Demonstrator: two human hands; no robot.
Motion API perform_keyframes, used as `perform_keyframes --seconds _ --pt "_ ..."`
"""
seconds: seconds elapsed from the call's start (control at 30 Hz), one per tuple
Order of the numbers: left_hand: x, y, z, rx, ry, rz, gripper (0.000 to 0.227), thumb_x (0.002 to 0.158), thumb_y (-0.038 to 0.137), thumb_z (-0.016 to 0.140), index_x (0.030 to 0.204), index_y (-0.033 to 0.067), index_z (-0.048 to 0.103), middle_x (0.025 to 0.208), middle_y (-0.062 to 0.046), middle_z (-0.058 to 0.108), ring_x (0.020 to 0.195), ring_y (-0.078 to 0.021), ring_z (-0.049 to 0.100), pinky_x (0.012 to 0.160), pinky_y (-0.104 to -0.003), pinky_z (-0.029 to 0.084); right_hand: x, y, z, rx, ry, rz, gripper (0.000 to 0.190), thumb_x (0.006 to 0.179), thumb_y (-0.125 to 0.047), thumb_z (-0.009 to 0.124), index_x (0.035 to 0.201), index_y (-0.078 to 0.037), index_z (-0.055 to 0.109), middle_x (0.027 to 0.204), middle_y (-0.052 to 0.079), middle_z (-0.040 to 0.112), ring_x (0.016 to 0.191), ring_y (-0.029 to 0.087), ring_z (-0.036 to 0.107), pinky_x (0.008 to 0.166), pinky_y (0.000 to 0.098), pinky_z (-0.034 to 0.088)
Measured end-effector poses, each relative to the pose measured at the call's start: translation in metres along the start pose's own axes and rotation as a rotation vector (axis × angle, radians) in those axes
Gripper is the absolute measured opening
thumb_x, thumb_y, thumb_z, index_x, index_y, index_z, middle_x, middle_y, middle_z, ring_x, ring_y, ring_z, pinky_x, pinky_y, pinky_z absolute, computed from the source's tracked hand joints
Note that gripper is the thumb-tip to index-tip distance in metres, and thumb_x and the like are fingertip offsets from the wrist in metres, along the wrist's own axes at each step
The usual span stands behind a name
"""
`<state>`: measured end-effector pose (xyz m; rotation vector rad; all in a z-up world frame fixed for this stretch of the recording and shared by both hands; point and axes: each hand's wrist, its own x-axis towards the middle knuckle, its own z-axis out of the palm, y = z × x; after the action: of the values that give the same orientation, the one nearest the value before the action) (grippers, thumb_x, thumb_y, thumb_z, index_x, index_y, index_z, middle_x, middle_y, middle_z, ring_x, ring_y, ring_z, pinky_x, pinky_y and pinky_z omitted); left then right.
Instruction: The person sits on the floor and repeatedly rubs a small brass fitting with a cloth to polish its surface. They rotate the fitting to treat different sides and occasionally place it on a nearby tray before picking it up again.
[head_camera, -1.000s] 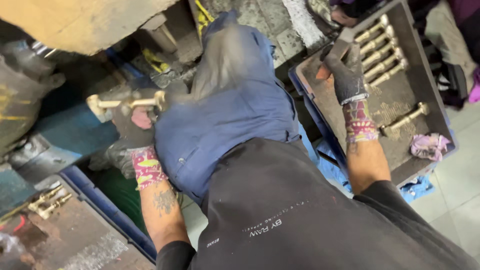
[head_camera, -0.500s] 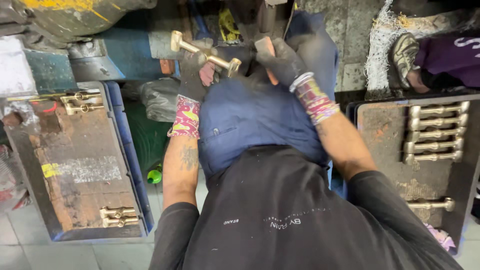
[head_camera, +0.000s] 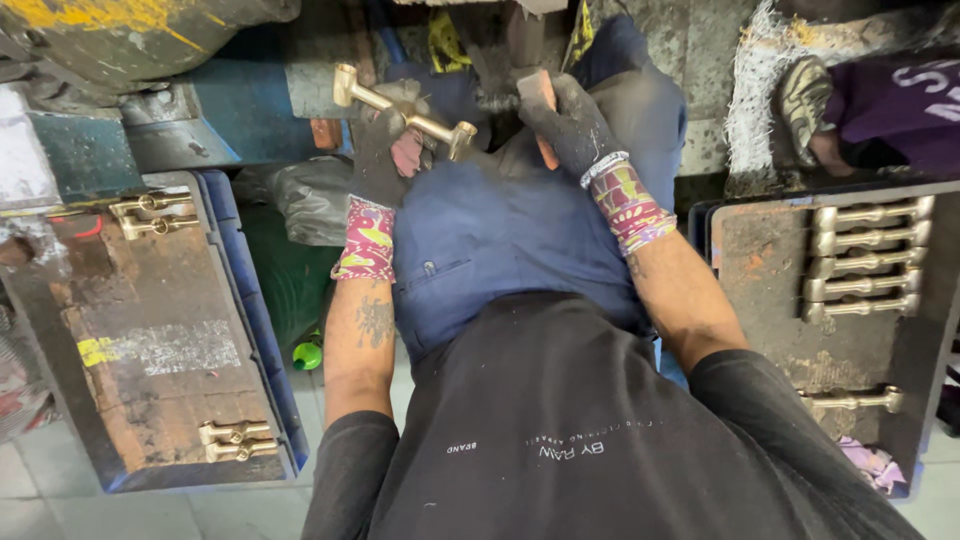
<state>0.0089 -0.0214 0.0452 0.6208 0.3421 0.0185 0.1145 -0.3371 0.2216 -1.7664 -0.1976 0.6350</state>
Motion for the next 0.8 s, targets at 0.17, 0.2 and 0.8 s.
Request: perform_keyframes --seconds 0.17,0.2,0.8 --pt "0.000 -0.001 -0.001 0.023 -0.016 0.022 0.019 0.102 0.020 0.063 0.113 0.0043 0.063 0.094 -0.002 0.061 0.085 -0.0114 0.060 0.075 -0.026 0.052 -0.012 -0.020 0.000 0.146 -0.032 0.091 0.033 0.093 -0.029 0.067 0.116 -0.008 0.053 0.067 0.003 0.058 0.049 0.013 0.054 0.046 0.0277 0.044" --pt "0.002 -0.002 0.000 0.029 -0.020 0.028 0.019 0.102 0.020 0.063 0.113 0.0043 0.063 0.094 -0.002 0.061 0.085 -0.0112 0.060 0.075 -0.026 0.052 -0.012 -0.023 -0.001 0.146 -0.023 0.080 0.033 0.094 -0.028 0.067 0.115 -0.007 0.053 0.067 0.003 0.058 0.049 0.013 0.054 0.046 0.0280 0.044" --pt "-0.001 -0.002 0.030 0.144 -0.083 0.208 0.013 0.101 0.015 0.065 0.109 0.0052 0.064 0.094 0.001 0.065 0.085 -0.0089 0.062 0.076 -0.026 0.053 -0.117 -0.019 -0.150 -0.150 0.740 -0.202 0.037 0.095 -0.025 0.072 0.126 -0.006 0.063 0.116 0.014 0.071 0.101 0.027 0.070 0.094 0.0380 0.056"
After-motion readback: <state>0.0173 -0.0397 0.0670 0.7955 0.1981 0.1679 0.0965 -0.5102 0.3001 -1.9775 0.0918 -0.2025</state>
